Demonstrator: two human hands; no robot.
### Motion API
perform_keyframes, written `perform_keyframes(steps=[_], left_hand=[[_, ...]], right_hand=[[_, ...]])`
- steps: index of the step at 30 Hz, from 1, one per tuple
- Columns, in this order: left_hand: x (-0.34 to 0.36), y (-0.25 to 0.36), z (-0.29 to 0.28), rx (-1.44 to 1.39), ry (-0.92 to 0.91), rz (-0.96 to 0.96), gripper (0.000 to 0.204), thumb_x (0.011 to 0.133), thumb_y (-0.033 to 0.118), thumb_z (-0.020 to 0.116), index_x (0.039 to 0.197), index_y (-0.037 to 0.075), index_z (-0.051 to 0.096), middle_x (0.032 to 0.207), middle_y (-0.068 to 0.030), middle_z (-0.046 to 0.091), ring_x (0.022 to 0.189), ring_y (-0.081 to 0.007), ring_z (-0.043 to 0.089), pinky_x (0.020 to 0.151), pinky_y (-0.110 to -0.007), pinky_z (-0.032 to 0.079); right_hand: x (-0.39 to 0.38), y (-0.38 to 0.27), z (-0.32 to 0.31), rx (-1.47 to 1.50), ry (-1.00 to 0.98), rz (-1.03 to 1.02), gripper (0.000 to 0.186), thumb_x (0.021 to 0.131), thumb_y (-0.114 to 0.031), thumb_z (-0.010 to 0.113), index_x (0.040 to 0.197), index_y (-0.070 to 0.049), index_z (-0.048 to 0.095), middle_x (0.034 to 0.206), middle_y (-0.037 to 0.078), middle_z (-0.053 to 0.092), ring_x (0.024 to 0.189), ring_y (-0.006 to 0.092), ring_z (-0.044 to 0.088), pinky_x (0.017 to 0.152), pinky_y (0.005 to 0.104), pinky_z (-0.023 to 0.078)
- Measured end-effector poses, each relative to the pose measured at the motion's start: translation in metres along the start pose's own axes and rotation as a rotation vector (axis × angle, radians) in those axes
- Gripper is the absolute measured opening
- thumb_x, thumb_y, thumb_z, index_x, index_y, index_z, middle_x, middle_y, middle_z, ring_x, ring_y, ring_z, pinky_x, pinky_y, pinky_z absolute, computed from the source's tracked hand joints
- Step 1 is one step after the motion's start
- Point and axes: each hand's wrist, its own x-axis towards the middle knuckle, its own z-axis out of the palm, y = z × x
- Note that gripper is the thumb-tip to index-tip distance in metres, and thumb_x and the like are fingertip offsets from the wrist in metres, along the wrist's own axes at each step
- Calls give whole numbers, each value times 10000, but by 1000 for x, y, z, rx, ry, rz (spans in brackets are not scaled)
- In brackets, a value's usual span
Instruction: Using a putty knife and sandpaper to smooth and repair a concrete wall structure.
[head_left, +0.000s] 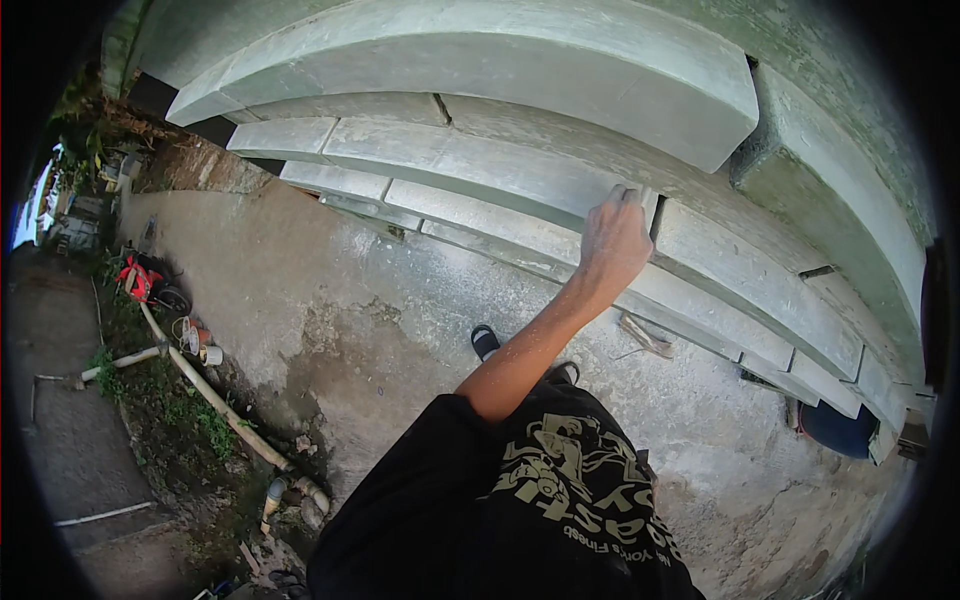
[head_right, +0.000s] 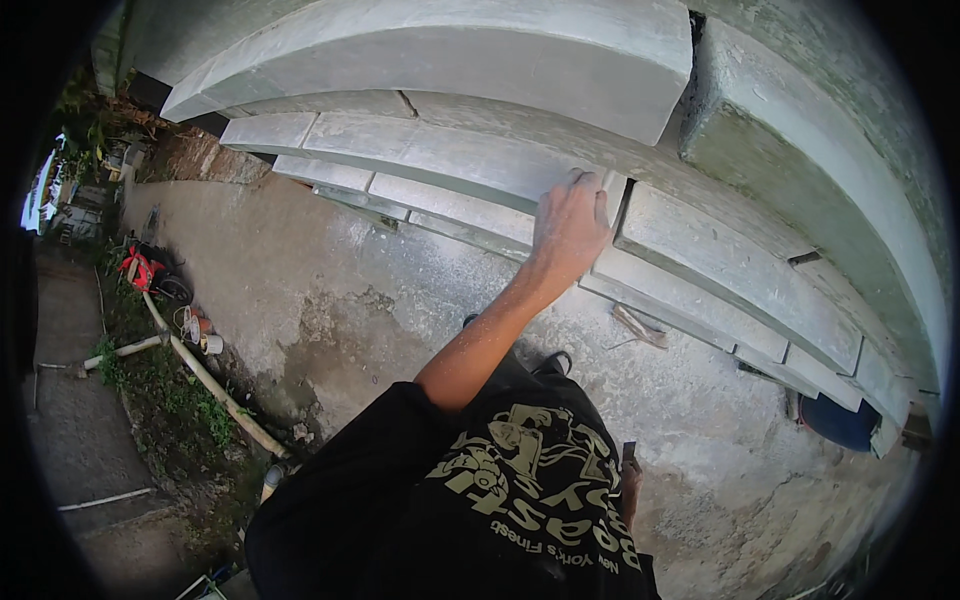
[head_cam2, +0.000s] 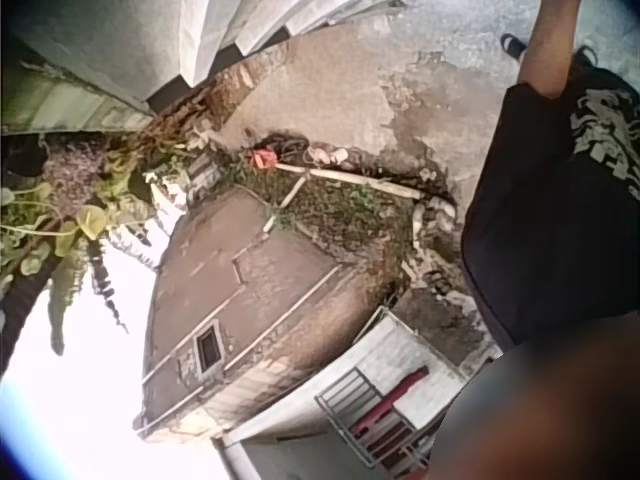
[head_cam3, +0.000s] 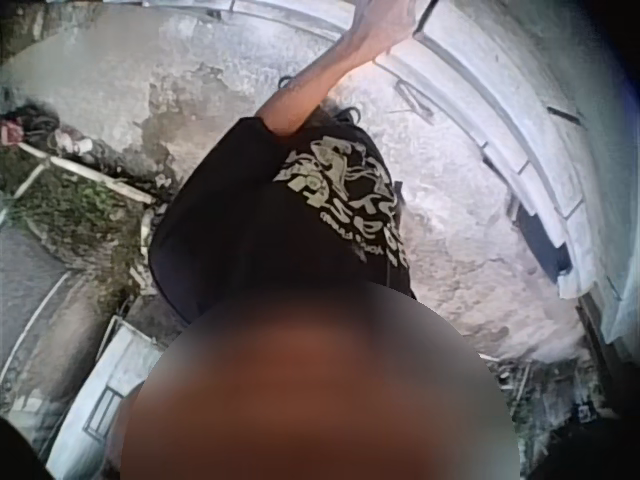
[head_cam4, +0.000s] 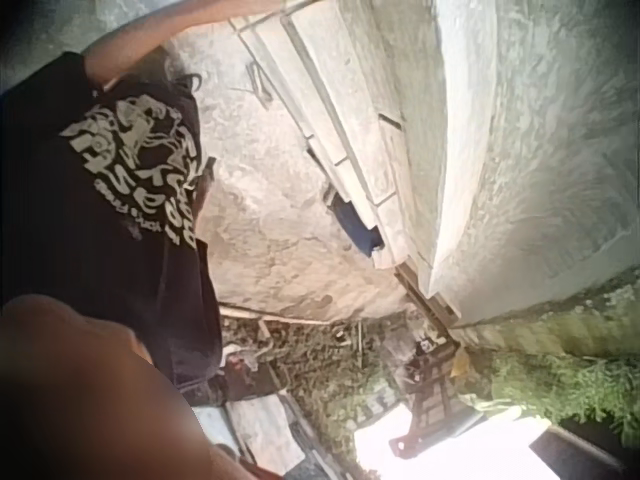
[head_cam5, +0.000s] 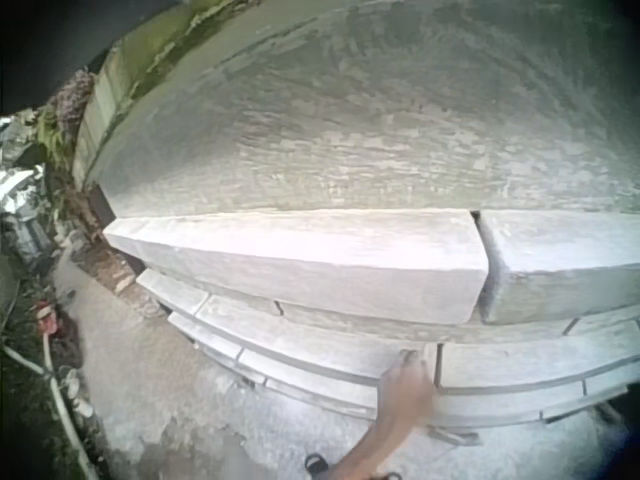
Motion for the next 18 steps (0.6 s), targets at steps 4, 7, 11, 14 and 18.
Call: perform_keyframes(steps=[4,7,11,14,18], left_hand=[[27,-87,-86,250,261,-89,81,818,64,622,818,-15,638,822,-208,634,794,-410,623,723,-477,468],[47,-165,-144,552,278,-285,92,804,78,620,822,-7,651,837,-224,641,816,-423,628,714,-493,482],[51,-168,-128,655,127,-177,118,799,68,603,870,-15,645,876,-224,649,829,-430,633,730,-511,496],[40,-98,-68,543,87,-67,150,780,39,598,909,-30,632,951,-235,641,830,-426,639,741,-494,514],[24,-59,-42,465,22,-70,170,759,1,591,915,-64,611,982,-239,623,830,-428,639,730,-463,527]], right_hand=[[-9,14,-11,26,16,12,216,866,-247,531,927,-64,629,607,41,541,437,131,501,396,313,389],[-20,27,-14,40,9,18,215,867,-246,530,930,-66,629,606,41,540,434,131,499,394,312,388],[-33,51,-34,64,20,38,213,869,-245,529,933,-69,630,605,41,539,432,131,497,391,311,385],[-12,39,7,110,33,46,212,870,-244,528,936,-71,631,605,41,539,430,130,495,388,311,384],[9,10,29,101,7,43,211,871,-243,526,940,-73,632,604,40,538,427,130,493,385,310,381]])
